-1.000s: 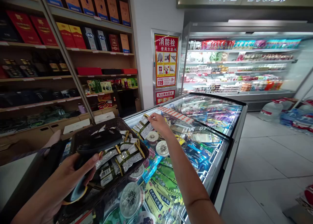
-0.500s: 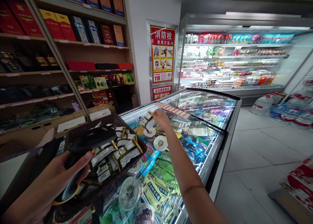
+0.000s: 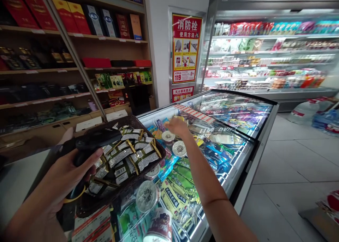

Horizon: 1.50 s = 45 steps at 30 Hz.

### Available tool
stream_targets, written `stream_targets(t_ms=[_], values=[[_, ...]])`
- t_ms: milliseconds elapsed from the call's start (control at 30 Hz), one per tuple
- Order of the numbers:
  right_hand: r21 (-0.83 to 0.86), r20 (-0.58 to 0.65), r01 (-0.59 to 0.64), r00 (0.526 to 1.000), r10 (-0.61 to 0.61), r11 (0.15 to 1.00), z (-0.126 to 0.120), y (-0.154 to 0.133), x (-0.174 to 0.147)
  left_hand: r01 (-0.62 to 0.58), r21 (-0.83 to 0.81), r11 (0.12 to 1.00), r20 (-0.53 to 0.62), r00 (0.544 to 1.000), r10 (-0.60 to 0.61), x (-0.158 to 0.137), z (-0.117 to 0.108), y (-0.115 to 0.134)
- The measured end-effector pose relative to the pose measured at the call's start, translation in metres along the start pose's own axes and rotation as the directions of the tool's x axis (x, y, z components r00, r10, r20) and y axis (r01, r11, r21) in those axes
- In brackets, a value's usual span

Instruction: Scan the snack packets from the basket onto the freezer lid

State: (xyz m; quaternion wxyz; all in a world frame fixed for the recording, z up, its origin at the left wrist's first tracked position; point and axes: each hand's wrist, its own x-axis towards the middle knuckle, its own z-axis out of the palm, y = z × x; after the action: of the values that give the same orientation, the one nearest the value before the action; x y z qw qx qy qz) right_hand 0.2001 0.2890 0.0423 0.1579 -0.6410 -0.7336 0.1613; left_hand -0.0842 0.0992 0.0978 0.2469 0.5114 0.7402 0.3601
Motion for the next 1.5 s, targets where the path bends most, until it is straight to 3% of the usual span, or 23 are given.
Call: stream_targets(t_ms=[33,67,133,200,267,333,400,467,533,600,700,933,1200,1400,1500], values=[[0.056,0.165,0.087,0.982,-0.095,0.995,0.0,-0.008,-0.006,0.014,-0.023,1.0,0.016,1.0,-0.014,0.0,-0.001,0.0],[0.133,0.317,0.158,0.929,-0.193,0.978,0.002,-0.016,-0.011,0.023,-0.045,0.999,0.031,0.999,-0.021,-0.001,-0.001,0.001],[0.294,0.504,0.242,0.783,-0.365,0.925,0.005,-0.027,-0.018,0.003,-0.066,0.998,0.032,0.999,-0.001,-0.005,0.0,0.005],[0.417,0.523,0.292,0.697,-0.49,0.861,0.008,-0.033,-0.022,-0.031,-0.071,0.997,0.035,0.999,0.033,-0.009,0.002,0.01],[0.516,0.449,0.332,0.68,-0.58,0.789,0.008,-0.035,-0.024,-0.042,-0.08,0.996,0.053,0.998,0.046,-0.012,0.003,0.013],[0.587,0.349,0.345,0.708,-0.614,0.732,0.004,-0.034,-0.024,-0.038,-0.1,0.994,0.067,0.997,0.045,-0.013,0.004,0.014],[0.61,0.212,0.337,0.802,-0.558,0.717,-0.003,-0.031,-0.024,-0.031,-0.129,0.991,0.079,0.996,0.042,-0.014,0.003,0.015],[0.599,0.021,0.313,0.914,-0.405,0.737,-0.01,-0.024,-0.023,-0.025,-0.156,0.988,0.099,0.994,0.041,-0.016,0.002,0.016],[0.582,-0.167,0.28,0.96,-0.225,0.764,-0.015,-0.017,-0.019,-0.011,-0.181,0.983,0.125,0.992,0.034,-0.017,0.002,0.015],[0.572,-0.283,0.241,0.955,-0.087,0.784,-0.019,-0.009,-0.015,0.007,-0.198,0.98,0.159,0.987,0.025,-0.018,0.002,0.013],[0.547,-0.344,0.194,0.939,0.007,0.814,-0.023,0.001,-0.009,0.002,-0.2,0.98,0.206,0.978,0.04,-0.014,0.005,0.008],[0.379,-0.379,0.249,0.92,-0.096,0.892,-0.027,0.003,-0.014,-0.017,-0.194,0.981,0.246,0.967,0.065,-0.012,0.011,0.008],[0.295,-0.29,0.246,0.944,-0.159,0.923,-0.025,-0.006,-0.016,-0.021,-0.201,0.979,0.201,0.978,0.062,-0.019,0.013,0.016],[0.261,-0.281,0.203,0.951,-0.127,0.944,-0.024,-0.002,-0.012,-0.012,-0.188,0.982,0.203,0.978,0.051,-0.018,0.015,0.017],[0.216,-0.301,0.08,0.953,-0.011,0.973,-0.022,0.01,-0.003,-0.016,-0.179,0.984,0.188,0.981,0.05,-0.015,0.015,0.017]])
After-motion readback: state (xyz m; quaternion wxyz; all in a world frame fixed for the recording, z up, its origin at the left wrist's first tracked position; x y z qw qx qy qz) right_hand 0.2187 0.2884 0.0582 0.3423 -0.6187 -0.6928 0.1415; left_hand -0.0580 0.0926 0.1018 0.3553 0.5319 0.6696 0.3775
